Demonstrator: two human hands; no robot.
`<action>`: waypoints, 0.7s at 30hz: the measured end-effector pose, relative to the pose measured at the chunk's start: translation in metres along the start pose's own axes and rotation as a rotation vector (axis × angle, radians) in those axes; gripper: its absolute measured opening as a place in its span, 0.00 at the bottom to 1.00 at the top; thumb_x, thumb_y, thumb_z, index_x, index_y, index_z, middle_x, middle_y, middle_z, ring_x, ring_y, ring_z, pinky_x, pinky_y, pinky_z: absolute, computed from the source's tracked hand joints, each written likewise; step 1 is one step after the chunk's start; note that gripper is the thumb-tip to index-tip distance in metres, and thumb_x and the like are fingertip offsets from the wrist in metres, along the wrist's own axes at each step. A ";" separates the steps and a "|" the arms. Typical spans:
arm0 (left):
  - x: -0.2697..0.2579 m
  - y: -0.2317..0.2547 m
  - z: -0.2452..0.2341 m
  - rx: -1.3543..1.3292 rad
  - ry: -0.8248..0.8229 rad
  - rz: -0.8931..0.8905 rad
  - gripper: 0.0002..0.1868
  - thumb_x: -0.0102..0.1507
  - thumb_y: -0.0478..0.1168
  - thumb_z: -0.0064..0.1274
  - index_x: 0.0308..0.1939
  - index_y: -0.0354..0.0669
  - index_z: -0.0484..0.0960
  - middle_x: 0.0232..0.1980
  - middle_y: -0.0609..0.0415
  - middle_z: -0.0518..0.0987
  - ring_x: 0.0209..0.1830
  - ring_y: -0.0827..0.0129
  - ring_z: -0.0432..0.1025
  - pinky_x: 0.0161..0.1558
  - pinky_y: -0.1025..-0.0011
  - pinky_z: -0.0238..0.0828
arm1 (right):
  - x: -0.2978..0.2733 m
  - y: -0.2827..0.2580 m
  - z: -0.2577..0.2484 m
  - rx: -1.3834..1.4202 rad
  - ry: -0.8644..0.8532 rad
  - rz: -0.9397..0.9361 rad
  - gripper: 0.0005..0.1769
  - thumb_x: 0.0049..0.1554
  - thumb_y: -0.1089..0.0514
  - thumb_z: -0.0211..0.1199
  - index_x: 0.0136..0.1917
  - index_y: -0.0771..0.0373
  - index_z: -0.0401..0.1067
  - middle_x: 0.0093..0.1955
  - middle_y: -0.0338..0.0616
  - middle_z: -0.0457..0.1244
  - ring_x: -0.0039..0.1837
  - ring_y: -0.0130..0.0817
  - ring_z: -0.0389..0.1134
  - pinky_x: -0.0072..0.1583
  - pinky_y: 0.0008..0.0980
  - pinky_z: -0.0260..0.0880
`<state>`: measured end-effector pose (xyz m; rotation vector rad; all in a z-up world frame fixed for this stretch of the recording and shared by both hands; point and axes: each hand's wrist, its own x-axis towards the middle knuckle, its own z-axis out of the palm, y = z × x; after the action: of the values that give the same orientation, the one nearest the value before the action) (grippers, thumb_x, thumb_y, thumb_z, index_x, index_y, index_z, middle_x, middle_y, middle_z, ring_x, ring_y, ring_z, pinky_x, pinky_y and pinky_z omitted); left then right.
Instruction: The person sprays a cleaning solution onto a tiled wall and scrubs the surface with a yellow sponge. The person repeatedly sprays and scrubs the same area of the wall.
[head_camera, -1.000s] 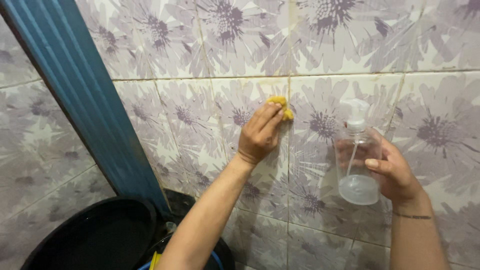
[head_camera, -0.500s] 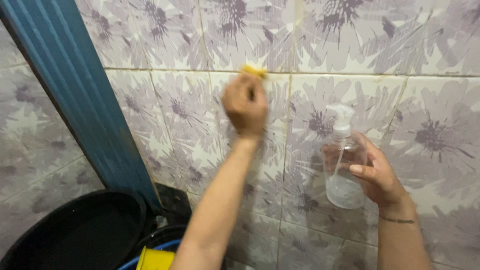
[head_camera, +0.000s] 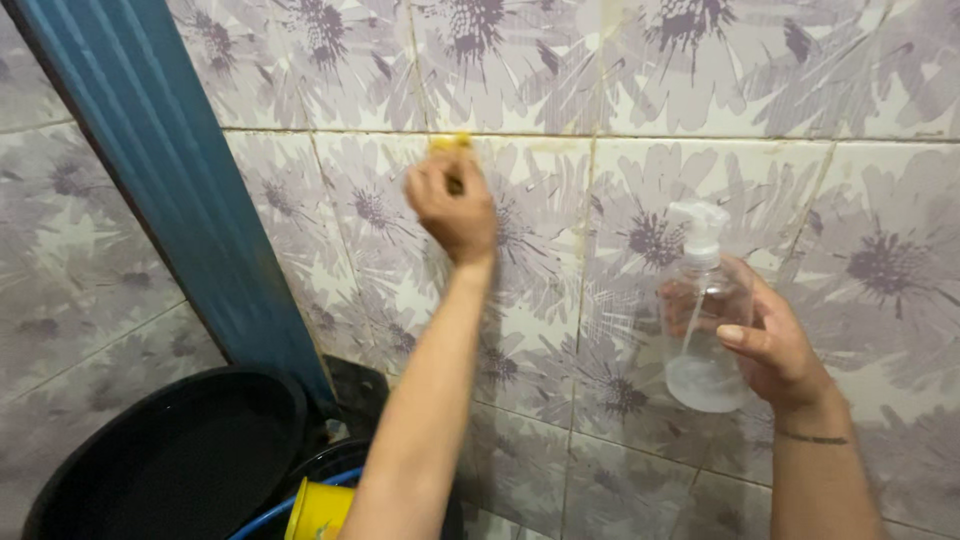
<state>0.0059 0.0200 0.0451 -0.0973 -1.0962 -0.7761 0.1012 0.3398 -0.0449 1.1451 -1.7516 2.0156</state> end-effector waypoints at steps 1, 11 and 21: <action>-0.016 0.000 -0.004 0.015 -0.083 0.023 0.07 0.67 0.38 0.59 0.35 0.42 0.79 0.41 0.55 0.76 0.44 0.65 0.70 0.47 0.67 0.72 | 0.001 0.000 0.001 0.005 0.007 0.001 0.55 0.43 0.47 0.69 0.78 0.70 0.55 0.65 0.60 0.65 0.65 0.49 0.68 0.65 0.50 0.69; -0.013 -0.016 0.006 -0.101 -0.040 -0.079 0.05 0.67 0.41 0.57 0.43 0.44 0.81 0.53 0.52 0.76 0.55 0.63 0.70 0.51 0.68 0.78 | 0.000 -0.003 0.000 -0.056 0.008 -0.024 0.55 0.43 0.43 0.70 0.77 0.68 0.57 0.63 0.57 0.65 0.65 0.48 0.68 0.66 0.50 0.69; -0.091 0.002 -0.039 -0.189 -0.423 0.386 0.26 0.68 0.38 0.60 0.70 0.41 0.73 0.73 0.42 0.69 0.73 0.47 0.67 0.74 0.56 0.65 | 0.011 -0.001 0.033 -0.042 -0.024 0.021 0.50 0.43 0.55 0.69 0.75 0.55 0.50 0.59 0.55 0.66 0.64 0.47 0.70 0.66 0.54 0.67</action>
<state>0.0161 0.0520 -0.0480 -0.6386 -1.3460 -0.5166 0.1077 0.3068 -0.0371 1.1473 -1.8158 1.9749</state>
